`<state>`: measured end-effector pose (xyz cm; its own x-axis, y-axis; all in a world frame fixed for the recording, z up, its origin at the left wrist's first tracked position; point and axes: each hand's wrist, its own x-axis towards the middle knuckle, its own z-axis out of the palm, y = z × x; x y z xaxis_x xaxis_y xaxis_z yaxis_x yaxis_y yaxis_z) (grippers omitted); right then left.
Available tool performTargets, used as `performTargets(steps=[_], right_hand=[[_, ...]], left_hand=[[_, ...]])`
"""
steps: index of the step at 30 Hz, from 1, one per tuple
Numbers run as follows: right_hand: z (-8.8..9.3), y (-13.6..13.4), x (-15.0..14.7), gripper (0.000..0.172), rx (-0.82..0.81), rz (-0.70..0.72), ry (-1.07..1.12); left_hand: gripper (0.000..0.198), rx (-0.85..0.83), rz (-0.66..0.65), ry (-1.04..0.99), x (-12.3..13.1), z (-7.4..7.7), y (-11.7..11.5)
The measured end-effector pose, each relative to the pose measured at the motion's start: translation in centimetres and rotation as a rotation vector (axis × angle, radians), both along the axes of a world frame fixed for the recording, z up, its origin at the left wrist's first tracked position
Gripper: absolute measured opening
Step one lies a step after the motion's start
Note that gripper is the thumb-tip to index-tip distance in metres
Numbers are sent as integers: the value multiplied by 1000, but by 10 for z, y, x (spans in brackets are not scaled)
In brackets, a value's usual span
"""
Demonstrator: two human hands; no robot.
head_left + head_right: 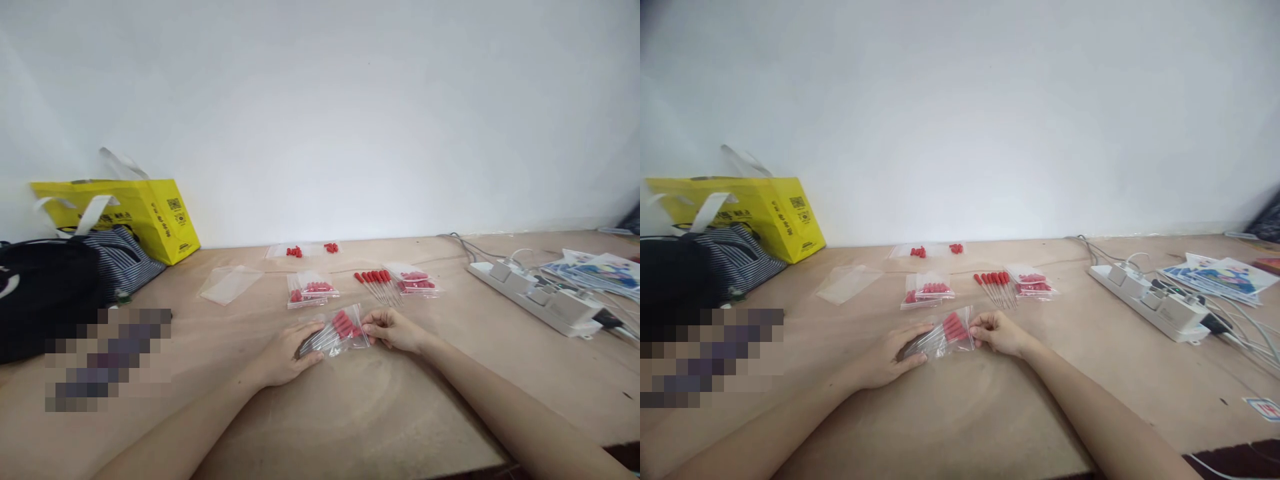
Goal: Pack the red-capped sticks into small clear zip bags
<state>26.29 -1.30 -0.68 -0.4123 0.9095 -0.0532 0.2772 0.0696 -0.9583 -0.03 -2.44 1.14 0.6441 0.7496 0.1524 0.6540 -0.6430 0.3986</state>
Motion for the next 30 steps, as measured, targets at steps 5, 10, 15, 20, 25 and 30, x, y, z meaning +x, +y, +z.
performTargets(steps=[5,10,15,20,25,30], right_hand=[[-3,5,-3,31,77,-26,10],[-7,9,-8,27,132,-154,-62],[-6,7,-13,26,224,-134,-83],[-2,2,-13,26,138,160,54],[0,-3,-19,27,111,135,29],[-1,-7,-23,30,104,162,121]], left_hand=[[47,10,-4,-2,1,2,-1],[45,42,-16,-41,0,1,-1],[45,49,-15,-62,0,1,-1],[46,12,-2,-23,0,1,-1],[48,-13,16,-24,0,2,-2],[51,-60,32,-18,-1,2,-1]])
